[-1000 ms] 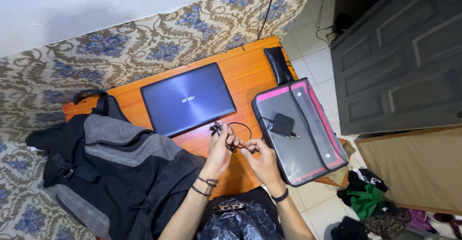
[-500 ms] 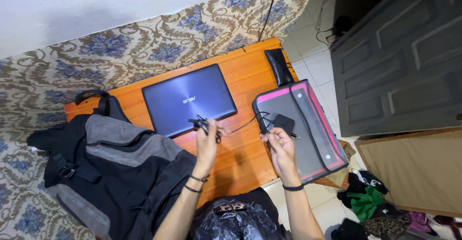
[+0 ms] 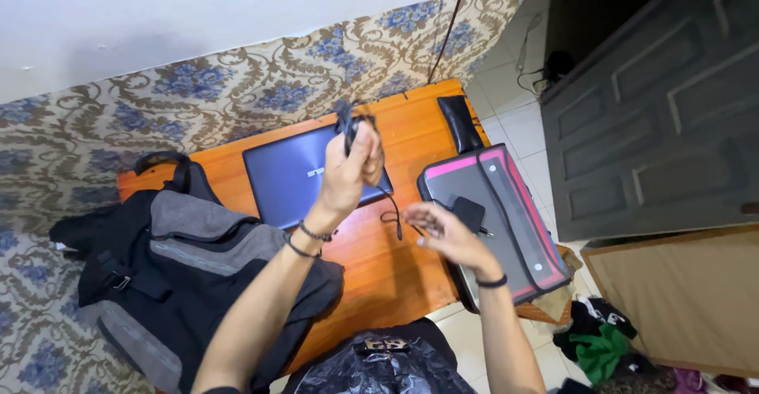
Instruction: The person coils a short USB cable and a longer laptop charger cable by hand on a wooden table. They place the coiled cables into a black backpack and a pink laptop sleeve, respectively, without using any tools.
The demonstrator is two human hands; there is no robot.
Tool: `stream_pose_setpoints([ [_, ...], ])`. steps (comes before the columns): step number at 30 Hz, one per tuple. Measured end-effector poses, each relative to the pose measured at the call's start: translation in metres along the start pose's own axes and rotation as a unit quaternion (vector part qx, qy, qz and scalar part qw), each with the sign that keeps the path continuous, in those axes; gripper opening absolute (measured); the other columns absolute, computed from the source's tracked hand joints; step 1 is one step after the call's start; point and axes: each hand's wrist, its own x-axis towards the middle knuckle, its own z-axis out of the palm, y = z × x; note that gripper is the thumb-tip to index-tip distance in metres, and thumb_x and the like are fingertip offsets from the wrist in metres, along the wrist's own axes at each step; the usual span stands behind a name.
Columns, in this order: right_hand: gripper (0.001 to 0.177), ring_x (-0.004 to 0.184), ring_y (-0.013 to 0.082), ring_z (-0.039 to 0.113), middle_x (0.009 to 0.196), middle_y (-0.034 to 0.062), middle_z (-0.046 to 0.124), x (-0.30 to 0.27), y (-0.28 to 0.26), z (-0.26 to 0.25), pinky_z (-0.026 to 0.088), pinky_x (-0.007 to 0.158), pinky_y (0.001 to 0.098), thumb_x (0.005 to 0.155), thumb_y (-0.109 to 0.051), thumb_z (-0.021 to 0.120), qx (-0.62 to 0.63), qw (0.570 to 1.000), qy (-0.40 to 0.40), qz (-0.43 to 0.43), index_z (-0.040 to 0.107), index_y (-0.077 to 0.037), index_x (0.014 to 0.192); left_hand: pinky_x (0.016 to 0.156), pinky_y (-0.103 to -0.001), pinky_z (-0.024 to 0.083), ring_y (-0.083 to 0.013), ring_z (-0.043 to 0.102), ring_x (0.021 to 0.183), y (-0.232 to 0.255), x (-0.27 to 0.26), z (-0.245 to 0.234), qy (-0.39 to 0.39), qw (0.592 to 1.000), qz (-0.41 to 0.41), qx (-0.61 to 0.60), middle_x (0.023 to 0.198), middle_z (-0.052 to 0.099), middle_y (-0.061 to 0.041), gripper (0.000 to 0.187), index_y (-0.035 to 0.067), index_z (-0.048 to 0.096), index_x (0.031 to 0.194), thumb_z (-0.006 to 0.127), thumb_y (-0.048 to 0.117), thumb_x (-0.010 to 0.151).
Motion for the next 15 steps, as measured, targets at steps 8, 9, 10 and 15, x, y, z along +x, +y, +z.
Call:
stream_pose_setpoints([
  [8, 0.059, 0.110, 0.0154, 0.062, 0.116, 0.0065, 0.073, 0.053, -0.056, 0.005, 0.047, 0.097, 0.0294, 0.104, -0.052, 0.050, 0.011, 0.990, -0.127, -0.057, 0.067, -0.002, 0.131, 0.048, -0.025, 0.024, -0.0056, 0.029, 0.051, 0.058, 0.034, 0.021, -0.087, 0.993, 0.085, -0.010, 0.064, 0.031, 0.007, 0.039, 0.007, 0.046, 0.088, 0.049, 0.036, 0.114],
  [9, 0.053, 0.102, 0.0140, 0.062, 0.107, 0.0044, 0.072, 0.053, -0.054, 0.004, 0.047, 0.091, 0.0286, 0.104, -0.050, 0.051, -0.010, 0.989, -0.142, -0.035, 0.068, -0.003, 0.121, 0.047, -0.025, 0.024, -0.0061, 0.030, 0.051, 0.061, 0.034, 0.018, -0.079, 0.992, 0.100, -0.005, 0.064, 0.031, 0.006, 0.039, 0.007, 0.046, 0.087, 0.049, 0.036, 0.114],
  [10, 0.049, 0.093, 0.0127, 0.062, 0.098, 0.0023, 0.072, 0.054, -0.051, 0.001, 0.047, 0.085, 0.0278, 0.104, -0.048, 0.052, -0.031, 0.987, -0.157, -0.012, 0.070, -0.003, 0.111, 0.046, -0.025, 0.024, -0.0056, 0.030, 0.050, 0.065, 0.034, 0.013, -0.065, 0.992, 0.106, -0.009, 0.063, 0.032, 0.006, 0.039, 0.007, 0.046, 0.087, 0.048, 0.036, 0.113],
  [15, 0.040, 0.073, 0.0091, 0.046, 0.076, -0.0014, 0.054, 0.059, -0.036, -0.008, 0.038, 0.065, 0.0282, 0.103, -0.037, 0.065, -0.117, 0.992, -0.039, -0.023, 0.064, -0.002, 0.084, 0.045, -0.024, 0.029, -0.0055, 0.036, 0.049, 0.077, 0.018, -0.030, 0.029, 0.989, 0.095, 0.108, 0.061, 0.040, 0.005, 0.040, 0.004, 0.054, 0.085, 0.051, 0.033, 0.112],
])
